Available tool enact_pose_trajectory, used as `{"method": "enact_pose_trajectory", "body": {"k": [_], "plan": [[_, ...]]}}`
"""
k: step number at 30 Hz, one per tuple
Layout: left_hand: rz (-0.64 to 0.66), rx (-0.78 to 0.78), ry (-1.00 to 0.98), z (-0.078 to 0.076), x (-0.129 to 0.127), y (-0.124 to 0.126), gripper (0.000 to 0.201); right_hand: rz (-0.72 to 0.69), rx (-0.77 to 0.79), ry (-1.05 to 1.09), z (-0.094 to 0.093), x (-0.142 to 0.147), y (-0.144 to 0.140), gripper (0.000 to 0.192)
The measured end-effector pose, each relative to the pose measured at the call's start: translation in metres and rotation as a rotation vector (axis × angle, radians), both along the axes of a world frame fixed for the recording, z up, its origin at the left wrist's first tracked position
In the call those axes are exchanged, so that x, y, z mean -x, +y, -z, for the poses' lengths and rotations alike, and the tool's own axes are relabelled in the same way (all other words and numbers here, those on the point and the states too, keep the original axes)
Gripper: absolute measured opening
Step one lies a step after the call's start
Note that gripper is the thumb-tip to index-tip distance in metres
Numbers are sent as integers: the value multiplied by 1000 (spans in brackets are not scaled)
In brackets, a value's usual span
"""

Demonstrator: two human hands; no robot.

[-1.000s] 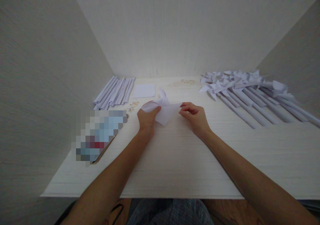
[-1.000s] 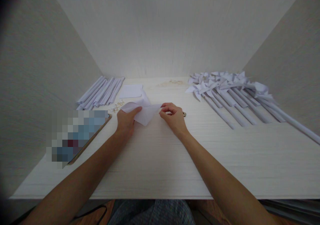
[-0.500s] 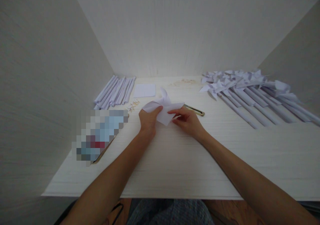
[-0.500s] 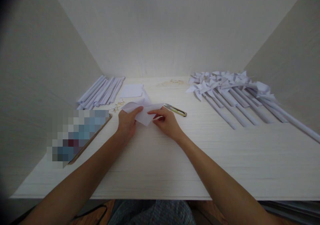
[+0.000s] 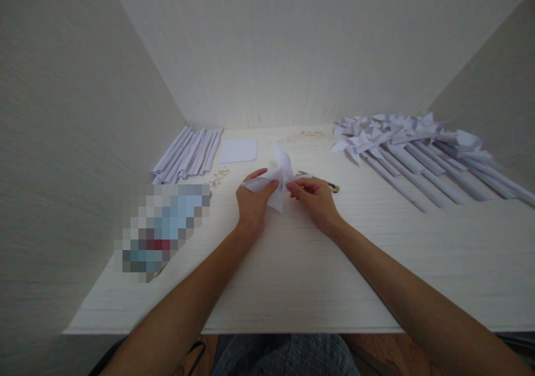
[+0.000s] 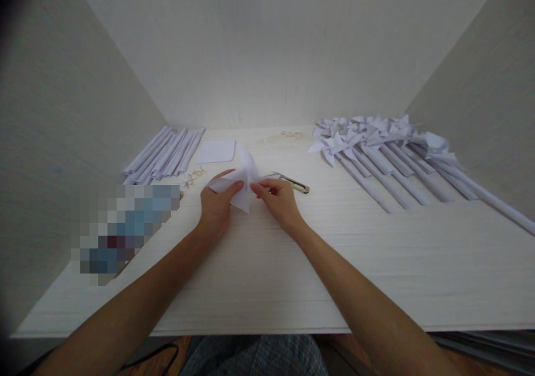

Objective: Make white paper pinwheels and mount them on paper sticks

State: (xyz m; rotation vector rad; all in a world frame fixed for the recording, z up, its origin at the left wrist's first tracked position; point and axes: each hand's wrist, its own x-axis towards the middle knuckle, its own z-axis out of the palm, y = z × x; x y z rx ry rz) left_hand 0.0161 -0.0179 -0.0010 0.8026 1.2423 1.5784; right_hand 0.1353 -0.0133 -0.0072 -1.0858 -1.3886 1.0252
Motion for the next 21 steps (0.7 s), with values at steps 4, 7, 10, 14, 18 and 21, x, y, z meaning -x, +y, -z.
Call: {"method": "enact_pose_trajectory", "body": {"k": [4,7,10,14,18,21], "plan": [[7,-4,6,0,-1,-1,45,-15,5,7,1,0,0,20],[18,-6,24,0,-1,-1,44,-2,7,10,3,-1,1,19],[24,8,64,-1,-1,-2,44,14,-22,16,6,-1,2,16],[33,-5,108,-3,-2,-4,42,-9,-69,24,10,-2,4,15],[34,-11,130,-2,-2,-4,42,-11,-106,9,10,-3,4,17],[38,-8,131,-1,-2,-3,42,-10,-105,-10,9,-3,4,19]]}}
